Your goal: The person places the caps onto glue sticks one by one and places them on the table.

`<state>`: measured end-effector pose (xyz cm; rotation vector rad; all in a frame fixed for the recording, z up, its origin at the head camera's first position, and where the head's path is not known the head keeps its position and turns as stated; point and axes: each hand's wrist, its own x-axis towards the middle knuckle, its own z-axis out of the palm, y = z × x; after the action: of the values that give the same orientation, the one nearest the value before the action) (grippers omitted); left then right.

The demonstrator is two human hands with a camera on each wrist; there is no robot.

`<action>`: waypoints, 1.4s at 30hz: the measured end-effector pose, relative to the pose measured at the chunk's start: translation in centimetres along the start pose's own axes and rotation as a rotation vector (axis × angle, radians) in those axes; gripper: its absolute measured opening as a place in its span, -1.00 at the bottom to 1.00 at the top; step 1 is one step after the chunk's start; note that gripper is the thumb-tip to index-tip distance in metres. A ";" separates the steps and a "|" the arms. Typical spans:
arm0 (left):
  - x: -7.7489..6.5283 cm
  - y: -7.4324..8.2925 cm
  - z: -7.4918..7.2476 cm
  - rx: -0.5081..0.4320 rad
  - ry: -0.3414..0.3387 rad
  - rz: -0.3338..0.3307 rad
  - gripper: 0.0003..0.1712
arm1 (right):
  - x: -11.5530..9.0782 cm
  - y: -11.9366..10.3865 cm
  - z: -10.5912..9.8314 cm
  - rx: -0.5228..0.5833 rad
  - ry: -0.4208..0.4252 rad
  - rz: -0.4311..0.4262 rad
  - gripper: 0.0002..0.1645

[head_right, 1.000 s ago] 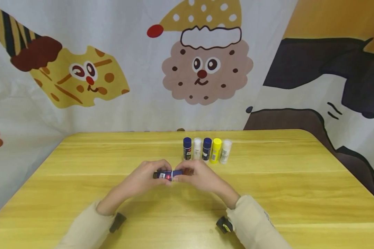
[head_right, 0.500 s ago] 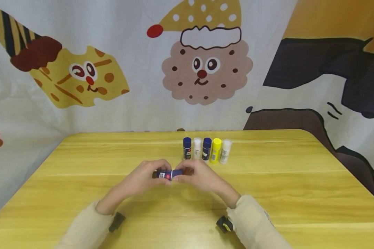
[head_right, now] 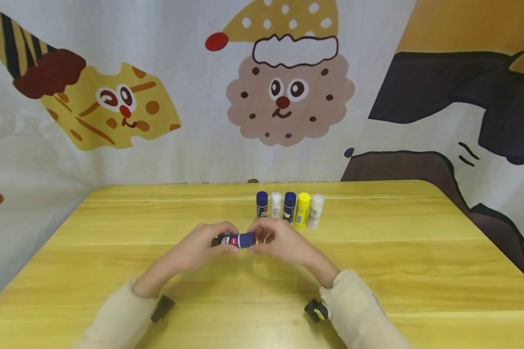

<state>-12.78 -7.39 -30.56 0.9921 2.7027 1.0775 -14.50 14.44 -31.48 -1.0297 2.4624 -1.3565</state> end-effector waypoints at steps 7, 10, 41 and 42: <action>0.0 -0.1 0.0 -0.012 -0.002 0.019 -0.80 | -0.1 -0.1 -0.1 0.025 0.005 -0.032 -0.74; 0.0 -0.2 -0.1 -0.007 -0.003 0.033 -0.79 | -0.1 -0.1 -0.1 0.029 0.006 -0.043 -0.75; 0.0 0.0 -0.1 0.008 -0.041 0.039 -0.76 | -0.2 -0.4 -0.1 0.037 -0.002 -0.029 -0.75; 0.0 0.0 -0.1 0.009 -0.041 0.039 -0.77 | -0.2 -0.4 -0.1 0.039 -0.001 -0.029 -0.75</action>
<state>-12.84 -7.43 -30.54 1.0607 2.6687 1.0400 -14.18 14.47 -31.14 -1.0609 2.4201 -1.4061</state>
